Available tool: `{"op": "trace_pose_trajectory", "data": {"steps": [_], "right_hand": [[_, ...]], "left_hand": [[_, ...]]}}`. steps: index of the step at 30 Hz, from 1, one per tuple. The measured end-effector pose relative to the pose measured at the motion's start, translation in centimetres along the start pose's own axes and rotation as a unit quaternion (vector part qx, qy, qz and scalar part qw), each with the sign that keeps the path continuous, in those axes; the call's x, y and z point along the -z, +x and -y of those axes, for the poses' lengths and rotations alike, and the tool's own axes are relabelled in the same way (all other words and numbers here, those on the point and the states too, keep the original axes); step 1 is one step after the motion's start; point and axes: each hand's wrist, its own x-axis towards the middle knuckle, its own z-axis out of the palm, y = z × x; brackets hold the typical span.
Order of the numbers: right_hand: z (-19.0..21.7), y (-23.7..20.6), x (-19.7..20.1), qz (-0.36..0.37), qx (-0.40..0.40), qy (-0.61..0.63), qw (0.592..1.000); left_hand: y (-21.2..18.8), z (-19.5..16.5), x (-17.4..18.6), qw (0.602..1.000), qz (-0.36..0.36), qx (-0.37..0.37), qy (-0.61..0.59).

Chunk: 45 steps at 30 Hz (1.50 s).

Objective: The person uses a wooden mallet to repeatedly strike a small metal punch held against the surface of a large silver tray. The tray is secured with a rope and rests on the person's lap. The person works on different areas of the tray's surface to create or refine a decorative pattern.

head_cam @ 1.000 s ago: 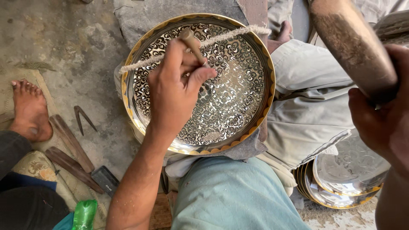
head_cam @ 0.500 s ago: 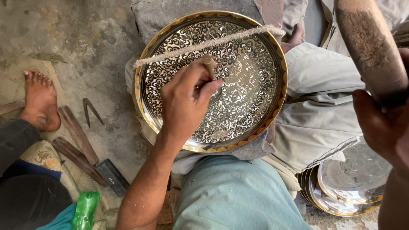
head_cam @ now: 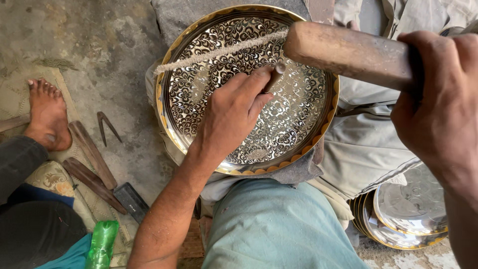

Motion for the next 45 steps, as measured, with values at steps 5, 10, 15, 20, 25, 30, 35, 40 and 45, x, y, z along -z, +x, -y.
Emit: {"op": "trace_pose_trajectory", "data": {"steps": [5, 10, 15, 20, 25, 30, 35, 40, 45], "right_hand": [[1.9, 1.6, 0.9, 0.025, -0.109, 0.229, 0.967], [2.2, 2.7, 0.7, 0.031, -0.078, 0.074, 0.994], [1.6, 2.8, 0.1, -0.010, 0.007, 0.020, 1.000], [1.4, 2.4, -0.2, -0.027, 0.009, 0.023, 0.999], [1.2, 2.2, -0.6, -0.011, -0.006, 0.011, 1.000], [1.3, 2.0, -1.0, -0.026, -0.075, 0.154, 0.985], [1.4, 1.7, -1.1, -0.042, -0.136, 0.312, 0.939], [1.9, 1.4, -0.9, -0.013, -0.100, 0.135, 0.986], [2.4, 1.2, -0.2, 0.001, -0.057, -0.023, 0.998]], "left_hand": [[0.3, 0.1, -0.3, 1.000, 0.012, -0.002, 0.023], [0.2, 0.3, -0.2, 1.000, 0.010, -0.010, 0.023], [0.4, 0.2, 0.1, 0.999, 0.026, -0.004, 0.017], [0.7, -0.1, 0.6, 1.000, 0.019, -0.014, 0.010], [1.1, -0.4, 0.8, 1.000, 0.028, -0.005, 0.005], [1.1, -0.7, 1.4, 0.999, 0.036, -0.004, -0.012], [1.3, -0.4, 1.3, 0.999, 0.048, -0.013, -0.011], [1.3, -0.1, 0.9, 0.998, 0.060, -0.012, 0.013], [1.5, -0.2, 1.1, 0.998, 0.059, -0.018, 0.008]]}}
